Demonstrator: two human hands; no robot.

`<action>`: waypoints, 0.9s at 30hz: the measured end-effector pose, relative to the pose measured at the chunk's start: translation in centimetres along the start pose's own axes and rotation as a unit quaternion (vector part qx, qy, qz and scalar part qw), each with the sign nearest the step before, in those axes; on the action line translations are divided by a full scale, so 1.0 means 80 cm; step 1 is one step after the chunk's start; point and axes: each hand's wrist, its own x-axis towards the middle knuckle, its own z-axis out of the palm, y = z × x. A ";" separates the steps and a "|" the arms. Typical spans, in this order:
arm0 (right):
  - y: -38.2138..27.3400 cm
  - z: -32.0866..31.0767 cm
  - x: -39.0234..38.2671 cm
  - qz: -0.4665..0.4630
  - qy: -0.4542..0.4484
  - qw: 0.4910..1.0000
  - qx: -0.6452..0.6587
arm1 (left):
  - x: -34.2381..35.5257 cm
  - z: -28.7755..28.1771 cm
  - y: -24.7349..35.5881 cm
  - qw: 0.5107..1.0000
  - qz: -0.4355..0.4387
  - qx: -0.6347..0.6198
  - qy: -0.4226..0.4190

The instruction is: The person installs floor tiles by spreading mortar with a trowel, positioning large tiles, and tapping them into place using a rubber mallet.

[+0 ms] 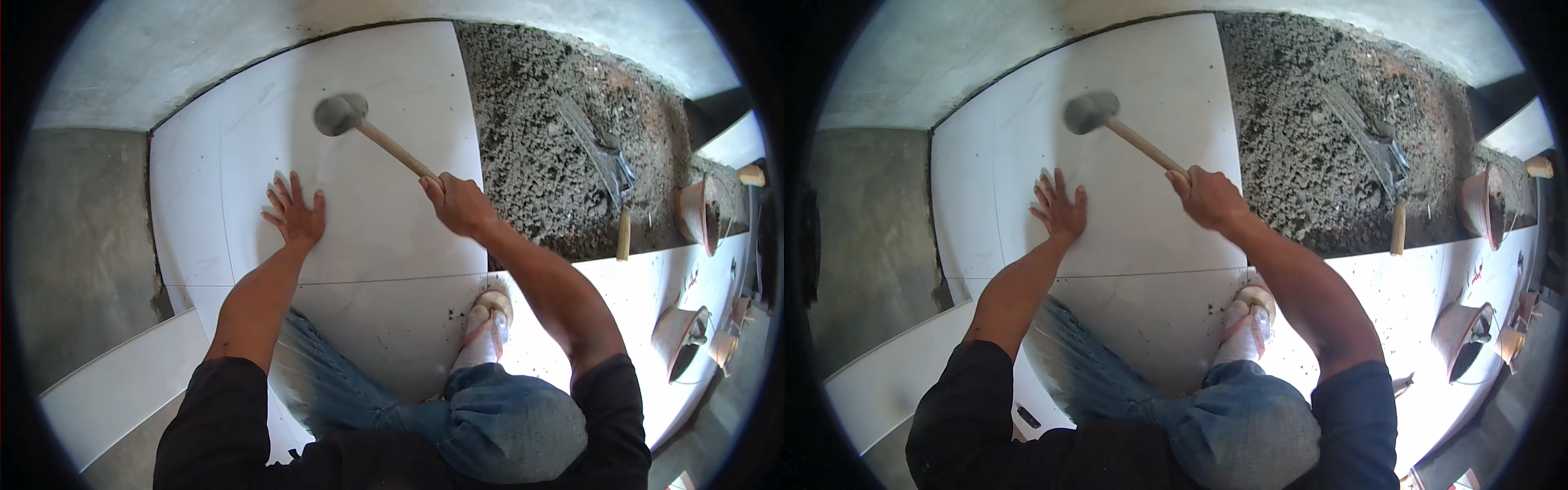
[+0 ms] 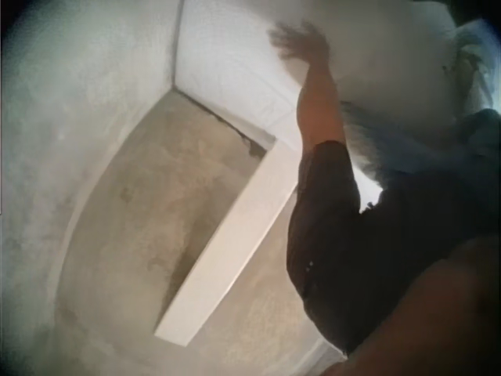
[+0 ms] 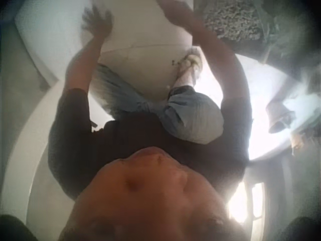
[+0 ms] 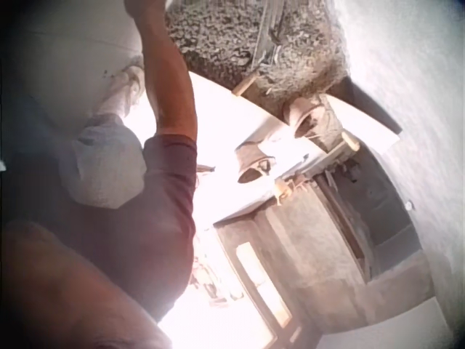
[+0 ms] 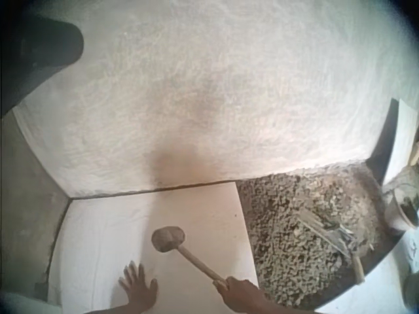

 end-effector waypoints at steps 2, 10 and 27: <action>-0.007 0.006 -0.005 -0.025 0.023 0.997 0.069 | 0.004 0.011 -0.002 1.000 0.003 0.007 0.015; 0.033 0.017 0.016 -0.084 0.147 0.980 0.110 | 0.032 -0.015 -0.028 0.984 -0.147 -0.096 0.009; 0.052 0.029 0.032 -0.098 0.143 0.985 -0.009 | 0.084 -0.027 -0.095 0.956 -0.256 -0.139 0.014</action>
